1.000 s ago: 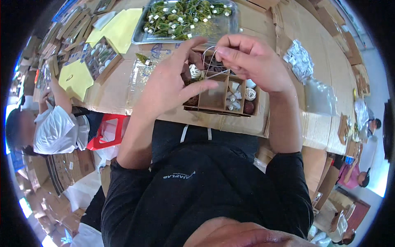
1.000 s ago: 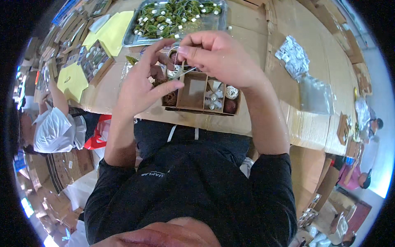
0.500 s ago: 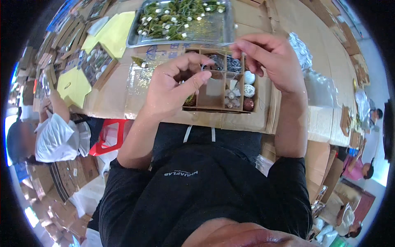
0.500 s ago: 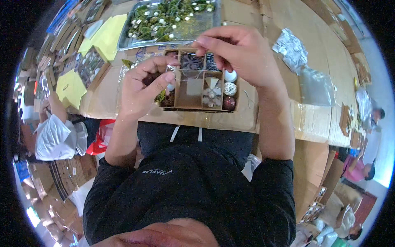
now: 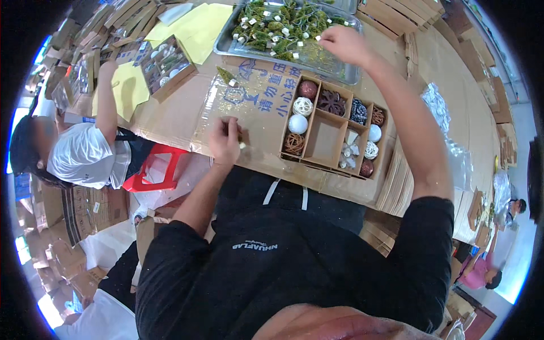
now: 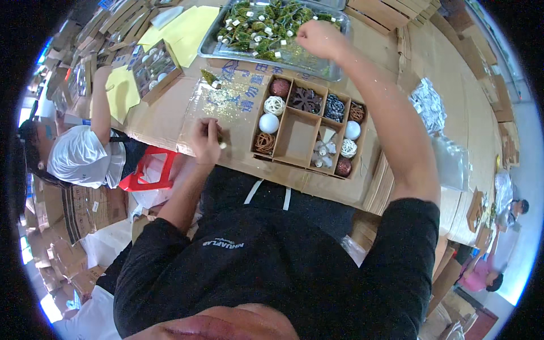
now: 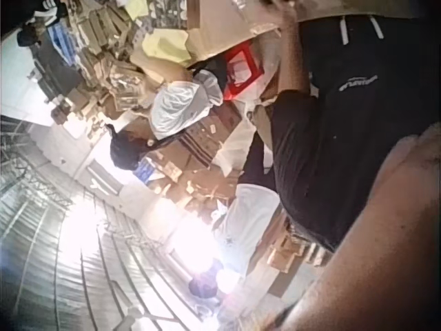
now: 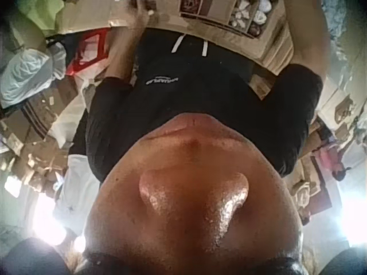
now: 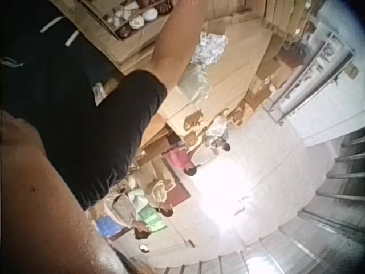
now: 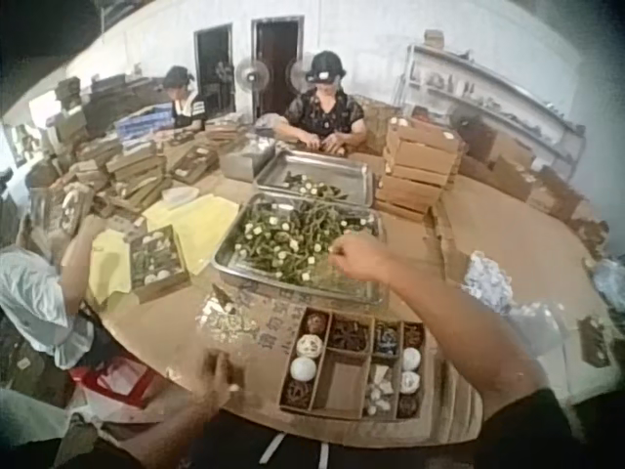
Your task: Packing various ornaments and small artificial trees into a partitioned wooden tray and applying a plastic cover.
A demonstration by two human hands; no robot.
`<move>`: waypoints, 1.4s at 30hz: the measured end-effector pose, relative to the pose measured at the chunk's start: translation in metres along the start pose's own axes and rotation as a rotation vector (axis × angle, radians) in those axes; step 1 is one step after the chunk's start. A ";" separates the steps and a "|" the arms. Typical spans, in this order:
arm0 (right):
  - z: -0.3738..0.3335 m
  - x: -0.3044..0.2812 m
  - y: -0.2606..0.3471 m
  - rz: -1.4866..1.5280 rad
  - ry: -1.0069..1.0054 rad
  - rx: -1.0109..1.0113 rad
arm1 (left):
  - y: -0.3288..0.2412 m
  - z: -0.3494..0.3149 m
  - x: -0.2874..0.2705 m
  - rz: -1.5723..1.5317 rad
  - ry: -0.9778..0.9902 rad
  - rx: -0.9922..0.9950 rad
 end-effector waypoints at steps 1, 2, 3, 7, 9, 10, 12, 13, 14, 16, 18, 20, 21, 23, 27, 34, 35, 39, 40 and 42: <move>0.022 0.015 -0.002 0.016 0.024 -0.026 | 0.003 -0.006 0.005 0.117 -0.053 0.069; 0.043 0.029 -0.005 0.031 0.044 -0.051 | 0.015 -0.003 0.011 0.171 0.063 -0.025; 0.061 0.040 -0.005 0.032 0.052 -0.057 | 0.015 0.001 0.010 0.197 0.059 -0.038; 0.099 0.077 0.009 -0.069 0.121 0.007 | 0.008 -0.004 0.009 0.224 0.027 0.035; 0.117 0.089 0.023 -0.148 0.209 0.092 | 0.014 -0.003 0.003 0.322 -0.004 0.094; 0.121 0.097 0.022 -0.171 0.233 0.131 | 0.014 -0.004 0.005 0.289 0.009 0.057; 0.129 0.105 0.014 -0.153 0.204 0.245 | -0.005 -0.005 0.011 0.271 0.010 0.001; 0.136 0.107 -0.002 -0.109 0.193 0.332 | -0.004 -0.004 0.015 0.264 0.011 0.003; 0.143 0.101 -0.005 -0.058 0.162 0.337 | 0.001 -0.003 0.014 0.202 0.000 -0.009; 0.150 0.087 0.002 -0.076 0.166 0.260 | 0.013 -0.004 0.005 0.169 -0.021 -0.047; 0.155 0.058 -0.007 -0.057 0.231 0.055 | 0.000 -0.001 0.011 0.229 -0.031 0.008; 0.138 0.037 0.007 0.943 0.138 0.233 | -0.014 -0.006 0.003 0.312 -0.068 0.040; 0.129 0.027 0.009 1.167 0.140 0.224 | -0.016 -0.006 0.005 0.300 -0.074 0.049; 0.116 0.010 0.011 1.121 0.302 0.293 | -0.015 -0.005 0.002 0.303 -0.060 0.039; 0.102 -0.013 0.004 0.983 0.187 0.223 | -0.001 -0.004 0.005 0.089 -0.028 -0.013; 0.082 -0.017 -0.037 0.665 0.103 0.381 | -0.021 -0.004 0.010 0.139 0.006 0.013; 0.079 -0.022 -0.035 0.463 0.072 0.379 | -0.019 -0.004 0.008 0.147 0.008 0.016; 0.075 -0.039 -0.056 1.269 -0.010 0.197 | -0.016 -0.004 0.009 0.357 -0.022 0.096; 0.072 -0.037 -0.057 0.818 -0.015 0.231 | -0.017 -0.005 0.009 0.286 -0.020 0.062; 0.063 -0.035 -0.078 0.226 -0.043 0.133 | -0.020 -0.001 0.015 0.283 0.007 0.074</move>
Point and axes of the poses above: each hand's wrist, its own z-axis towards the middle knuckle, its own x-axis out of the palm, y = z × x, the point moved 6 cm from there along z, towards the middle knuckle, and after that the axes turned 4 degrees about y, right-handed, at the moved point
